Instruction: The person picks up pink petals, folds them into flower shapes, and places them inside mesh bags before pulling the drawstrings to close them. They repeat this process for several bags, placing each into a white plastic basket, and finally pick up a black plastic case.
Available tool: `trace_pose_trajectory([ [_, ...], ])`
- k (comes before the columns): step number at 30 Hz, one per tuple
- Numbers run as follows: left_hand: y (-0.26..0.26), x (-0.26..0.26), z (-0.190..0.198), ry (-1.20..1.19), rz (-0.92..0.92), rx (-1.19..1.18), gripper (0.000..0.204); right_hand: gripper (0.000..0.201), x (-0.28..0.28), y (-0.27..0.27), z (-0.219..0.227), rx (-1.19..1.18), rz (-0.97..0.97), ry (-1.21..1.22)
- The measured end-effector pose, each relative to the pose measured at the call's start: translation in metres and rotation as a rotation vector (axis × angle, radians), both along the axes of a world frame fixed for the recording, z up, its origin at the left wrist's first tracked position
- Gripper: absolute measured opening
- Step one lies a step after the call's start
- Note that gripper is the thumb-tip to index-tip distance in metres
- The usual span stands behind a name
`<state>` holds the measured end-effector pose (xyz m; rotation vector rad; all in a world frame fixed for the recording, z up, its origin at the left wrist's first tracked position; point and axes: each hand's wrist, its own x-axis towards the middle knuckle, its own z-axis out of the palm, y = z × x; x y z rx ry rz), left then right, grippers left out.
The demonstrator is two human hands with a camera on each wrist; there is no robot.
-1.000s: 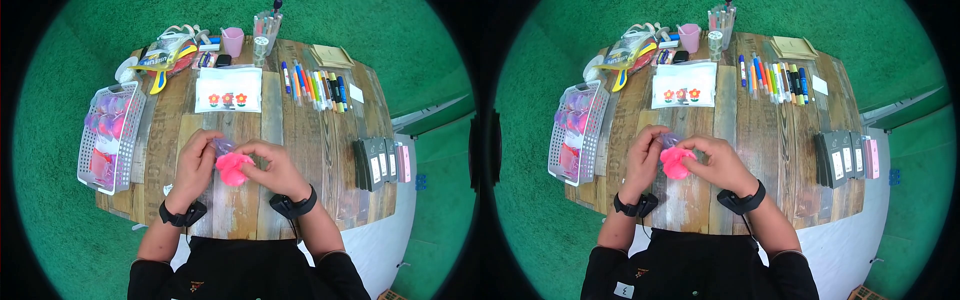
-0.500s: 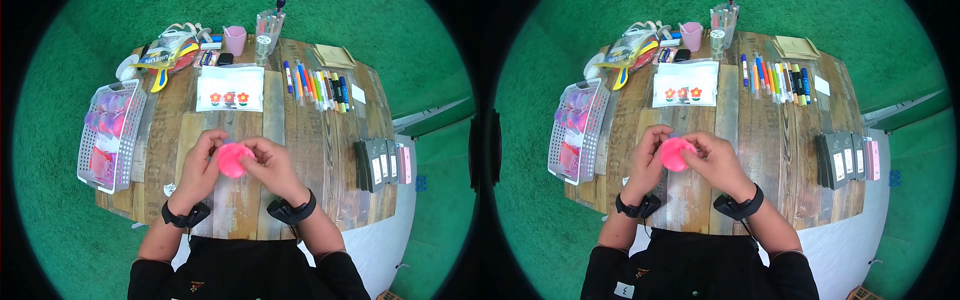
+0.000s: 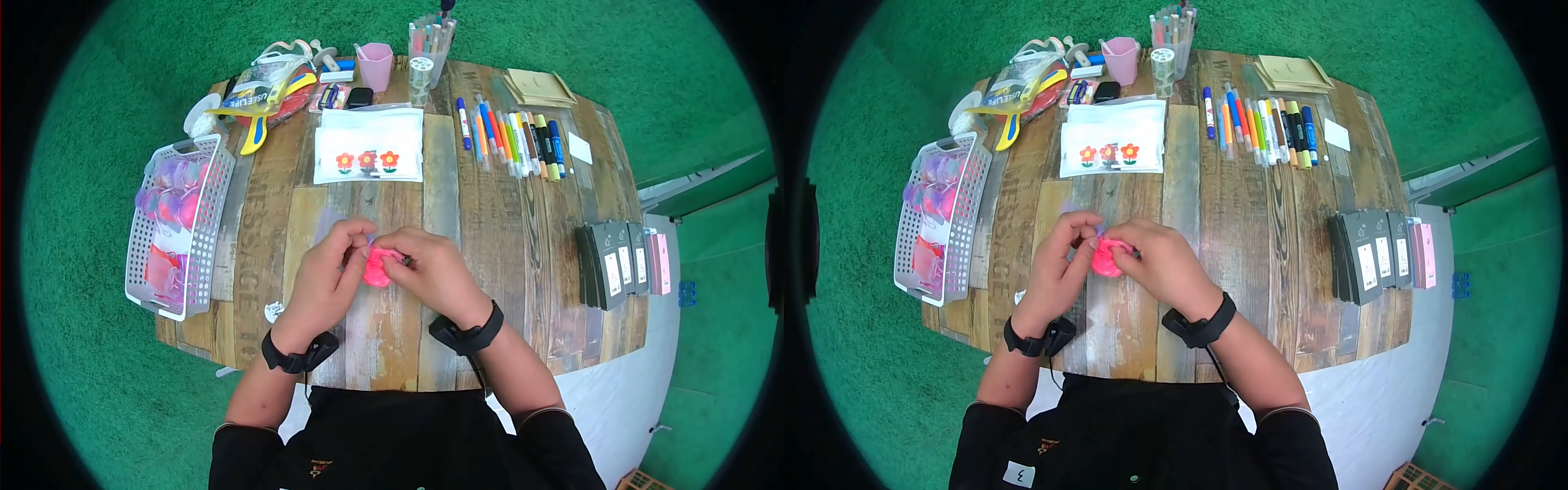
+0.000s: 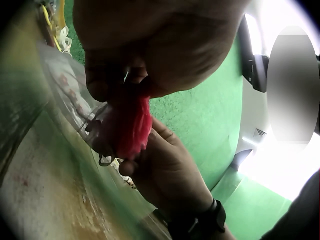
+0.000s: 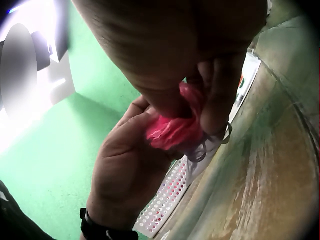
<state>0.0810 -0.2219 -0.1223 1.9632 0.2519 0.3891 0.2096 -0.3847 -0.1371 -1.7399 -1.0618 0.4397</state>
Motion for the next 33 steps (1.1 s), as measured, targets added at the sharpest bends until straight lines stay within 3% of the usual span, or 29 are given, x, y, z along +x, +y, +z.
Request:
trace_pose_trajectory([
  [6, -0.009, 0.005, 0.004, -0.007, -0.012, 0.241, 0.023, 0.027, -0.012, 0.012, -0.012, -0.025, -0.227, -0.214],
  [9, -0.016, 0.008, 0.005, -0.065, 0.051, 0.265, 0.023, 0.032, -0.017, 0.015, -0.009, 0.038, -0.264, 0.014],
  [12, -0.017, 0.006, 0.013, -0.055, 0.094, 0.26, 0.023, 0.033, -0.015, 0.013, 0.004, -0.046, -0.275, 0.119],
  [15, -0.018, 0.005, 0.013, -0.026, 0.033, 0.228, 0.022, 0.034, -0.008, 0.008, -0.001, 0.015, -0.149, -0.174],
  [18, -0.016, 0.005, 0.013, -0.023, -0.015, 0.213, 0.025, 0.033, -0.001, 0.005, -0.011, -0.073, -0.095, -0.268],
  [25, -0.015, 0.007, 0.008, -0.013, -0.034, 0.421, 0.027, 0.029, -0.006, 0.008, -0.01, 0.08, -0.281, 0.062],
  [27, -0.019, 0.01, 0.004, -0.057, -0.027, 0.419, 0.024, 0.031, -0.007, 0.009, -0.027, 0.155, -0.363, 0.024],
  [33, -0.032, 0.018, -0.004, -0.087, 0.005, 0.259, 0.021, 0.03, -0.002, 0.003, -0.021, 0.195, -0.387, 0.209],
])
